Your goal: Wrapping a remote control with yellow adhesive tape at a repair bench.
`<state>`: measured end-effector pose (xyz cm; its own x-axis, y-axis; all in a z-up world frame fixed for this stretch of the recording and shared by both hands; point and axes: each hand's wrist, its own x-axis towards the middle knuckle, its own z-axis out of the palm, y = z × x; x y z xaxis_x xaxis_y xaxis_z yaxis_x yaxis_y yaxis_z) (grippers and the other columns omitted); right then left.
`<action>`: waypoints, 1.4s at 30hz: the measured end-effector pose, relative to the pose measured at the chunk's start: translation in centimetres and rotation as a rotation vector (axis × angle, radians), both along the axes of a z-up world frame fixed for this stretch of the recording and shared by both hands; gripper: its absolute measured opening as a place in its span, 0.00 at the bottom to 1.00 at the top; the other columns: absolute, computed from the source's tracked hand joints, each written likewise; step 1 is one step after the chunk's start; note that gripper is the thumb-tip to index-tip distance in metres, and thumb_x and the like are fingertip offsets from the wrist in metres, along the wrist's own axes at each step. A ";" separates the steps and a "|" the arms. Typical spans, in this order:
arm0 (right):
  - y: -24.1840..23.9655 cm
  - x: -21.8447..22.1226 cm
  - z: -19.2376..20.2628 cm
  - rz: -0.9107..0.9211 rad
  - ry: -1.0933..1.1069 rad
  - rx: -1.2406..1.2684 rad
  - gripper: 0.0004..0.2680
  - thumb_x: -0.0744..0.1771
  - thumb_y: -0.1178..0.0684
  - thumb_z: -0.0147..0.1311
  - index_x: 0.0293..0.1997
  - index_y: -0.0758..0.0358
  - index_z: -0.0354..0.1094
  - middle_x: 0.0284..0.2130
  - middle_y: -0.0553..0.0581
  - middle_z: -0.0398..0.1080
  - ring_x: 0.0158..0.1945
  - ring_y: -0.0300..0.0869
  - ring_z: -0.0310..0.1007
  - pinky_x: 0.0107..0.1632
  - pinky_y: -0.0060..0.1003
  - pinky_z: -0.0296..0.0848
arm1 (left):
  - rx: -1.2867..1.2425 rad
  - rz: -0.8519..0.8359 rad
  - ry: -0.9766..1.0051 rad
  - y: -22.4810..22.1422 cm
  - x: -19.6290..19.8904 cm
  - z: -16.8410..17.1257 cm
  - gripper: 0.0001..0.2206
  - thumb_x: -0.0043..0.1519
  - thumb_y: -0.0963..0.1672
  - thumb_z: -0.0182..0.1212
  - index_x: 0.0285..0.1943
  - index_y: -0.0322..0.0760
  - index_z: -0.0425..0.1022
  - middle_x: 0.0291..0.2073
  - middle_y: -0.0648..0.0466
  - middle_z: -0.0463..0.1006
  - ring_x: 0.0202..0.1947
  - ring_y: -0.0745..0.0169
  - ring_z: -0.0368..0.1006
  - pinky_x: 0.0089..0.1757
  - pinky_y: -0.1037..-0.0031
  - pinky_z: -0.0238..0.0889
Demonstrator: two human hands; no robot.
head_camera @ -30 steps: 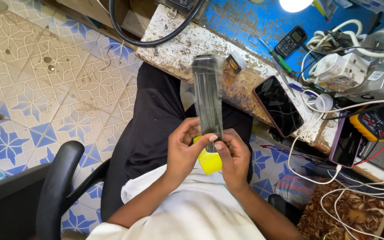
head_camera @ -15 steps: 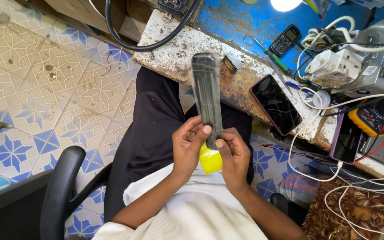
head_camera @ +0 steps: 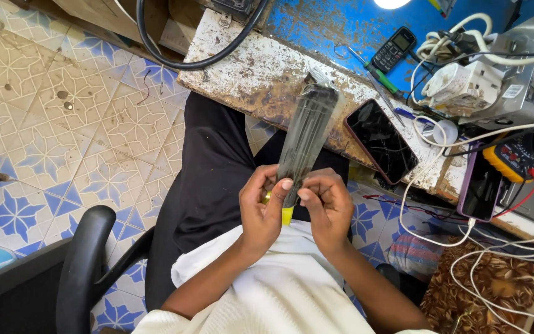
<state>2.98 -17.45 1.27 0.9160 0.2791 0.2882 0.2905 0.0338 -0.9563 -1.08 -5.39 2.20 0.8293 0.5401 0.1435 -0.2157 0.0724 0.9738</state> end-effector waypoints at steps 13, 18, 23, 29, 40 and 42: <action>-0.6 0.4 1.1 0.117 0.093 0.011 0.04 0.71 0.61 0.49 0.38 0.70 0.62 0.22 0.56 0.65 0.22 0.39 0.70 0.31 0.32 0.72 | -0.115 -0.054 -0.029 -0.1 -0.1 -1.9 0.06 0.67 0.40 0.59 0.48 0.28 0.78 0.22 0.52 0.71 0.23 0.71 0.67 0.28 0.75 0.67; -0.4 0.1 1.1 0.086 0.022 -0.028 0.05 0.71 0.60 0.47 0.37 0.69 0.61 0.22 0.57 0.65 0.22 0.41 0.71 0.31 0.34 0.73 | -0.086 -0.033 -0.008 0.0 -0.2 -2.4 0.06 0.67 0.39 0.60 0.49 0.27 0.77 0.23 0.52 0.70 0.25 0.72 0.66 0.29 0.75 0.67; -1.3 1.6 0.6 0.087 0.158 0.149 0.05 0.71 0.58 0.48 0.39 0.68 0.61 0.23 0.57 0.64 0.22 0.42 0.72 0.32 0.35 0.74 | -0.234 0.036 0.035 1.5 0.2 -3.9 0.07 0.68 0.42 0.58 0.47 0.31 0.76 0.24 0.55 0.72 0.24 0.73 0.69 0.28 0.79 0.68; -0.6 0.5 0.5 0.067 0.159 0.017 0.07 0.69 0.55 0.54 0.45 0.69 0.66 0.24 0.57 0.68 0.26 0.40 0.72 0.35 0.35 0.72 | -0.306 0.160 0.033 2.1 0.5 -4.1 0.07 0.68 0.43 0.59 0.44 0.31 0.74 0.23 0.54 0.73 0.23 0.67 0.76 0.27 0.77 0.72; 0.5 -0.2 2.0 0.088 0.079 -0.255 0.01 0.68 0.61 0.58 0.40 0.67 0.71 0.25 0.56 0.70 0.27 0.42 0.72 0.35 0.36 0.74 | -0.188 0.137 0.040 0.8 -0.1 -3.6 0.08 0.66 0.43 0.62 0.45 0.29 0.75 0.25 0.54 0.72 0.26 0.73 0.69 0.30 0.78 0.67; 0.4 -0.2 1.1 0.102 0.168 -0.110 0.02 0.69 0.59 0.55 0.42 0.67 0.69 0.27 0.56 0.69 0.29 0.41 0.73 0.37 0.37 0.73 | -0.176 0.121 0.035 0.7 -0.1 -3.2 0.08 0.66 0.42 0.61 0.45 0.29 0.75 0.24 0.54 0.71 0.26 0.73 0.68 0.31 0.79 0.66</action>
